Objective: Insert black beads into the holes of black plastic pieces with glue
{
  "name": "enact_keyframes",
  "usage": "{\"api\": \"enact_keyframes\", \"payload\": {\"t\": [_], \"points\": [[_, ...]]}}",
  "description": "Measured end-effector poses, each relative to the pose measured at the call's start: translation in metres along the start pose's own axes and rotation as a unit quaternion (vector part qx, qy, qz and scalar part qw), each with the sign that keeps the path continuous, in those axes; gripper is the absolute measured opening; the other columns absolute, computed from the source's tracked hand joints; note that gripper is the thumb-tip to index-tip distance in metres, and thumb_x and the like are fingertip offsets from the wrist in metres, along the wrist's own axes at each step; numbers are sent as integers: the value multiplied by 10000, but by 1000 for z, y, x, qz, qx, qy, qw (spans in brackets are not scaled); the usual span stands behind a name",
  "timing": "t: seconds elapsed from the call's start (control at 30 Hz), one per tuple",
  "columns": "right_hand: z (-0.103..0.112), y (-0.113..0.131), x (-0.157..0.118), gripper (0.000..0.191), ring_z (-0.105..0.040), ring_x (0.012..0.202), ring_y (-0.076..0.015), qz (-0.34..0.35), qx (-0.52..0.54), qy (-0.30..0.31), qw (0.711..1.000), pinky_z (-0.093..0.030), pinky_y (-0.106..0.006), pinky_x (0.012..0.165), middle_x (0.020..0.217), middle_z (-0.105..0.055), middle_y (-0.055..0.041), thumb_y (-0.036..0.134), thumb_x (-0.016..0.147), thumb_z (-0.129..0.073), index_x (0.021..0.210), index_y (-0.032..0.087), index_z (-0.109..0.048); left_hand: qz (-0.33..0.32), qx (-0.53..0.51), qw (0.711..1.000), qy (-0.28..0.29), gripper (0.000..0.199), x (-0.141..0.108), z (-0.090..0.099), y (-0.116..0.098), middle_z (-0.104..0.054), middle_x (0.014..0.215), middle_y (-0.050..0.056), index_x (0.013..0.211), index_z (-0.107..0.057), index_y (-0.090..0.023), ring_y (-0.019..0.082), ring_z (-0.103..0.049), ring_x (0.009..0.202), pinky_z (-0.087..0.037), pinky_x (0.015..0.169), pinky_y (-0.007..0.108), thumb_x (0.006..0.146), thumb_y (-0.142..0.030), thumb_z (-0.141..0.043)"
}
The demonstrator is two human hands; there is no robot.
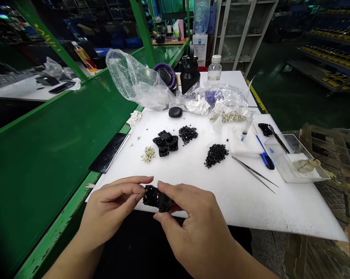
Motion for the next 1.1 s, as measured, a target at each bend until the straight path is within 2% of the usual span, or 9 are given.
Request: {"api": "enact_keyframes", "payload": {"t": [0.07, 0.13, 0.23, 0.37, 0.53, 0.8, 1.0, 1.1], "points": [[0, 2, 1, 536, -685, 935, -98, 3, 10, 1, 1000, -578, -147, 804, 1085, -712, 65, 61, 750, -676, 1210, 335, -638, 19, -38, 999, 1, 159, 0, 1, 1, -722, 1063, -16, 834, -727, -271, 127, -671, 936, -528, 756, 171, 846, -141, -637], [1, 3, 1, 528, -685, 939, -96, 12, 8, 1, 1000, -572, -134, 798, 1082, -714, 60, 53, 743, -681, 1198, 319, -646, 66, -105, 992, 8, 127, 0, -1, 2, -718, 1064, -12, 820, -722, -261, 117, -674, 917, -529, 748, 156, 842, -156, -654], [1, 4, -1, 488, -675, 969, -93, 53, -32, -5, 998, -547, -112, 818, 1087, -715, 34, 48, 747, -674, 1187, 259, -648, 148, -226, 963, 13, 75, 0, -5, 3, -723, 1014, -19, 788, -675, -235, 97, -677, 882, -525, 761, 143, 824, -171, -693], [0, 5, -4, 476, -660, 971, -81, 98, -77, 9, 992, -518, -120, 867, 1062, -710, 20, 20, 766, -625, 1199, 216, -622, 198, -321, 926, 23, 97, 2, -7, 4, -733, 924, -17, 799, -636, -213, 101, -677, 859, -531, 769, 166, 799, -181, -728], [-2, 6, -4, 487, -644, 961, -94, 136, -83, 29, 987, -526, -170, 866, 1041, -694, 2, 4, 786, -573, 1238, 188, -576, 220, -361, 906, 35, 110, 3, -9, 5, -746, 883, 4, 767, -660, -182, 93, -678, 791, -525, 743, 160, 756, -143, -762], [-4, 2, -6, 493, -644, 972, -142, 140, -119, 4, 983, -546, -241, 878, 1066, -685, -33, 2, 802, -541, 1258, 191, -550, 211, -395, 894, 30, 66, 2, -16, 8, -744, 944, 32, 850, -695, -196, 125, -673, 847, -515, 810, 218, 795, -198, -733], [-5, 2, -7, 492, -636, 970, -127, 160, -130, 9, 978, -532, -218, 896, 1057, -683, -29, -7, 797, -541, 1253, 177, -545, 229, -412, 882, 26, 82, 3, -17, 13, -737, 863, 13, 779, -688, -188, 110, -664, 765, -512, 742, 206, 755, -178, -767], [-7, 2, -8, 504, -631, 985, -123, 166, -126, 17, 978, -532, -211, 891, 1068, -677, -31, -1, 806, -536, 1274, 185, -526, 230, -404, 885, 8, 96, 3, -18, 14, -732, 821, 11, 760, -703, -179, 100, -658, 743, -507, 734, 193, 724, -158, -789]]}}
Point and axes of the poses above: each hand's wrist, its own x-axis towards the middle knuckle, its own z-axis out of the back of the hand, y = z × x, the point moved 1 cm from there along x, towards the middle knuckle
